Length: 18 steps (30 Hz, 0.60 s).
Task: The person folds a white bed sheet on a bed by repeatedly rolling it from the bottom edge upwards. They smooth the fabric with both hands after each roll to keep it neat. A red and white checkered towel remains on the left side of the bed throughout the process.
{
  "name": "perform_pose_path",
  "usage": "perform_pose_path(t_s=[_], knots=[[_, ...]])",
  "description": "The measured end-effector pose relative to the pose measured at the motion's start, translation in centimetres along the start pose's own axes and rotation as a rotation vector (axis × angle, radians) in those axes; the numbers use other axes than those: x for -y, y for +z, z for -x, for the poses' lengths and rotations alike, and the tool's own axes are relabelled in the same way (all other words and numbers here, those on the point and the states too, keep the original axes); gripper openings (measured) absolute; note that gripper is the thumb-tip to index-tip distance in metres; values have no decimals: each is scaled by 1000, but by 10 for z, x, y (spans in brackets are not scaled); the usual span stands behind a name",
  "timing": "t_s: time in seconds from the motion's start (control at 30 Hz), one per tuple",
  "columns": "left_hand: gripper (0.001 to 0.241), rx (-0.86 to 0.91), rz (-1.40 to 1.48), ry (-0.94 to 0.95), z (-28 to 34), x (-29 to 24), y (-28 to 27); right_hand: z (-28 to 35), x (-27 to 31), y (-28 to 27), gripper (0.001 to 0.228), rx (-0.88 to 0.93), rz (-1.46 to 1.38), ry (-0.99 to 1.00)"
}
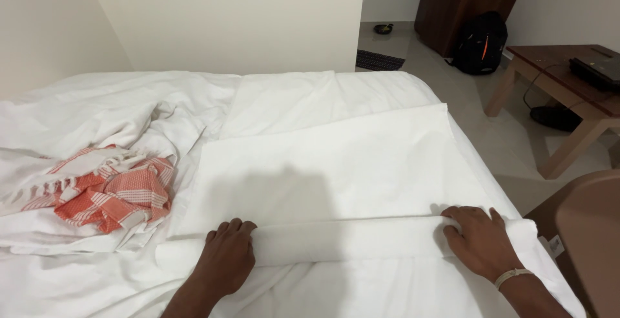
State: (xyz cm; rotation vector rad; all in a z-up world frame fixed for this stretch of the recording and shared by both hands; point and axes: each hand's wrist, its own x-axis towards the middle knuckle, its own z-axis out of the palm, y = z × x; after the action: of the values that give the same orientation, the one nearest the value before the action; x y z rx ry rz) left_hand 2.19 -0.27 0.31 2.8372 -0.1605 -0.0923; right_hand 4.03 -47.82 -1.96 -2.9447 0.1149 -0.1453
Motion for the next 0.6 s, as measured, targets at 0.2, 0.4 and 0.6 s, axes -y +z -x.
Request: perform_pose_path(t_s=[0.2,0.4,0.6], knots=[[45,-59,-10,22,-5,16,15,-3,1,2,39,87,113,90],[58,15,-266,-102,-7,27,23,-11,-20,10,38,26,188,189],[81,-55,-342,-260,-8,43,40,-23,-52,47,50,-254,155,265]])
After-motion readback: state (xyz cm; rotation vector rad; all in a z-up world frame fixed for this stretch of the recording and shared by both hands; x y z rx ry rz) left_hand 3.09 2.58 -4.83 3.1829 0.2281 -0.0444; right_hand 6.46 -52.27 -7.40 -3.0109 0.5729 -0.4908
